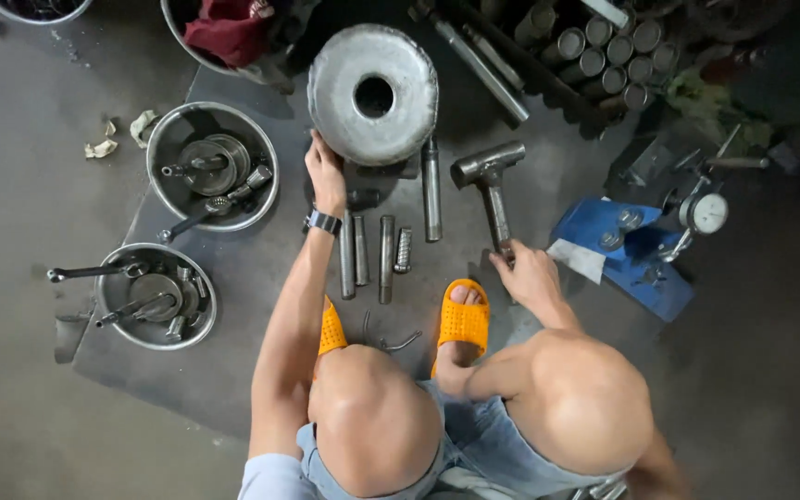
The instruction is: The person walks to a metal lathe and repeatedly uses a hammer to strike a cylindrical metal part mounted on the lathe. After several strikes, the person walks away and picks up a metal rod from the floor, then places it among other metal parts on a nearby table.
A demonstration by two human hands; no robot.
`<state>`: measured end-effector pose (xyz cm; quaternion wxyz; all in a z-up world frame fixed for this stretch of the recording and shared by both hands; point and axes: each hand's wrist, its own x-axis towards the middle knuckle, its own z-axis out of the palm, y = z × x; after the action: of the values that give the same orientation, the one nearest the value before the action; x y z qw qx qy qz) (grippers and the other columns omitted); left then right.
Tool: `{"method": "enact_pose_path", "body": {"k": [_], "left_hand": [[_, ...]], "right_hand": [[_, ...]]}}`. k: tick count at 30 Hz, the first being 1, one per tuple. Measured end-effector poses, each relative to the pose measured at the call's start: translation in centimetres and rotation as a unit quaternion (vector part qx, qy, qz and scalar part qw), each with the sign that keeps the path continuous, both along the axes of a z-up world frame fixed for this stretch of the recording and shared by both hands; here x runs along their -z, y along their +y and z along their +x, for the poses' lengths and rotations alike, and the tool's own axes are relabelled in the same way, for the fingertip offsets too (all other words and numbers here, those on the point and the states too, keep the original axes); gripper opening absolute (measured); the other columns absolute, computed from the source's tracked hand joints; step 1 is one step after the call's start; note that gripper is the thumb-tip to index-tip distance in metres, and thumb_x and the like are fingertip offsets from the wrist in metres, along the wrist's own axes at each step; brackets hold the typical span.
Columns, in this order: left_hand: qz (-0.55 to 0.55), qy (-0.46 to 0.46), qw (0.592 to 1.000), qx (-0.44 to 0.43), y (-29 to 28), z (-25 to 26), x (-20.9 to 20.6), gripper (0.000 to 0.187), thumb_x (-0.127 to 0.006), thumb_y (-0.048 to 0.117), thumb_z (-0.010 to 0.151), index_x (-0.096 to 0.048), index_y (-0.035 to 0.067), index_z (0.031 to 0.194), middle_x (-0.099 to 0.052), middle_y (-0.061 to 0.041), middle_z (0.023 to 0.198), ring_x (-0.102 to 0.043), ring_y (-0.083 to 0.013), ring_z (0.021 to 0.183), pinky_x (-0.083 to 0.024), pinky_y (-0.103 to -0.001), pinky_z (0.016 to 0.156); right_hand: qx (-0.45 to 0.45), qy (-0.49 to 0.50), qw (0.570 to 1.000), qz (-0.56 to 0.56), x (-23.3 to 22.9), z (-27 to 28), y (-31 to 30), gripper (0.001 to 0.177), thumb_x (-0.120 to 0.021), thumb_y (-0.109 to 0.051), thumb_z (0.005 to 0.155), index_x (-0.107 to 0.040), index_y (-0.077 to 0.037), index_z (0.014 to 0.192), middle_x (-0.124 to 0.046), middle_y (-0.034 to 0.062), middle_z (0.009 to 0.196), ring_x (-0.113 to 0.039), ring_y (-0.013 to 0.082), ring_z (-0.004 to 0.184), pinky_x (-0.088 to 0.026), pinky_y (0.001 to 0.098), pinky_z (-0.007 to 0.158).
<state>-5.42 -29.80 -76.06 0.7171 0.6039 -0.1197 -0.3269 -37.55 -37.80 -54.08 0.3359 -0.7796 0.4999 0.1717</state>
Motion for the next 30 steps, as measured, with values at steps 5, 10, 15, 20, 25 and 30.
{"method": "enact_pose_path", "body": {"k": [5, 10, 15, 20, 25, 30], "left_hand": [[0.027, -0.062, 0.997, -0.039, 1.7, -3.1, -6.4, 0.046, -0.031, 0.035, 0.101, -0.041, 0.003, 0.132, -0.062, -0.014, 0.104, -0.054, -0.0169, 0.095, -0.051, -0.038, 0.083], [0.076, -0.146, 0.986, -0.023, 2.8, -3.1, -9.6, 0.044, -0.031, 0.038, 0.1, -0.042, 0.013, 0.135, -0.05, -0.006, 0.067, -0.046, -0.0113, 0.063, -0.046, -0.029, 0.058], [0.1, -0.202, 0.974, 0.009, 5.2, -2.5, -12.7, 0.032, -0.047, 0.011, 0.093, -0.049, -0.002, 0.123, -0.054, -0.026, 0.11, -0.057, -0.0363, 0.099, -0.048, -0.045, 0.089], [0.159, -0.176, 0.96, 0.152, 19.8, -0.9, -17.0, 0.023, -0.06, 0.031, 0.087, -0.063, 0.012, 0.1, -0.061, -0.005, 0.086, -0.062, -0.023, 0.084, -0.05, -0.035, 0.078], [0.277, -0.092, 0.956, -0.005, 34.1, 3.5, -21.1, 0.012, -0.066, 0.018, 0.082, -0.068, 0.013, 0.071, -0.065, -0.001, 0.057, -0.063, -0.0128, 0.053, -0.048, -0.023, 0.052], [0.313, -0.31, 0.897, -0.032, 39.2, 13.2, -19.9, 0.064, -0.048, -0.023, 0.065, -0.056, 0.009, 0.12, -0.059, -0.012, 0.115, -0.056, -0.0338, 0.106, -0.045, -0.041, 0.088]], "right_hand": [[-0.004, -0.07, 0.998, -0.001, -0.5, 3.0, 0.2, 0.032, -0.058, -0.024, 0.086, -0.061, 0.0, 0.106, -0.068, 0.0167, 0.083, -0.066, 0.0338, 0.079, -0.051, 0.0439, 0.067], [-0.013, -0.138, 0.99, -0.014, -0.7, 6.4, 0.9, 0.028, -0.059, -0.02, 0.086, -0.063, 0.002, 0.103, -0.068, 0.0174, 0.081, -0.065, 0.0344, 0.075, -0.052, 0.0425, 0.064], [-0.034, -0.143, 0.989, -0.012, 1.1, 8.6, 3.1, 0.026, -0.059, -0.017, 0.089, -0.062, 0.005, 0.102, -0.066, 0.0211, 0.089, -0.063, 0.0375, 0.084, -0.049, 0.0476, 0.071], [-0.06, -0.127, 0.988, 0.057, 1.4, 9.2, 6.0, 0.028, -0.058, -0.016, 0.093, -0.06, 0.008, 0.108, -0.064, 0.0254, 0.092, -0.063, 0.0368, 0.083, -0.05, 0.0433, 0.069], [-0.116, -0.131, 0.981, 0.081, 3.2, 9.9, 8.4, 0.025, -0.061, -0.01, 0.089, -0.061, 0.006, 0.109, -0.065, 0.0241, 0.088, -0.065, 0.0337, 0.075, -0.052, 0.0406, 0.064], [-0.127, -0.105, 0.981, 0.099, 0.8, 15.1, 10.7, 0.028, -0.058, -0.018, 0.092, -0.062, 0.003, 0.109, -0.066, 0.0225, 0.089, -0.065, 0.0336, 0.081, -0.052, 0.04, 0.07]]}}
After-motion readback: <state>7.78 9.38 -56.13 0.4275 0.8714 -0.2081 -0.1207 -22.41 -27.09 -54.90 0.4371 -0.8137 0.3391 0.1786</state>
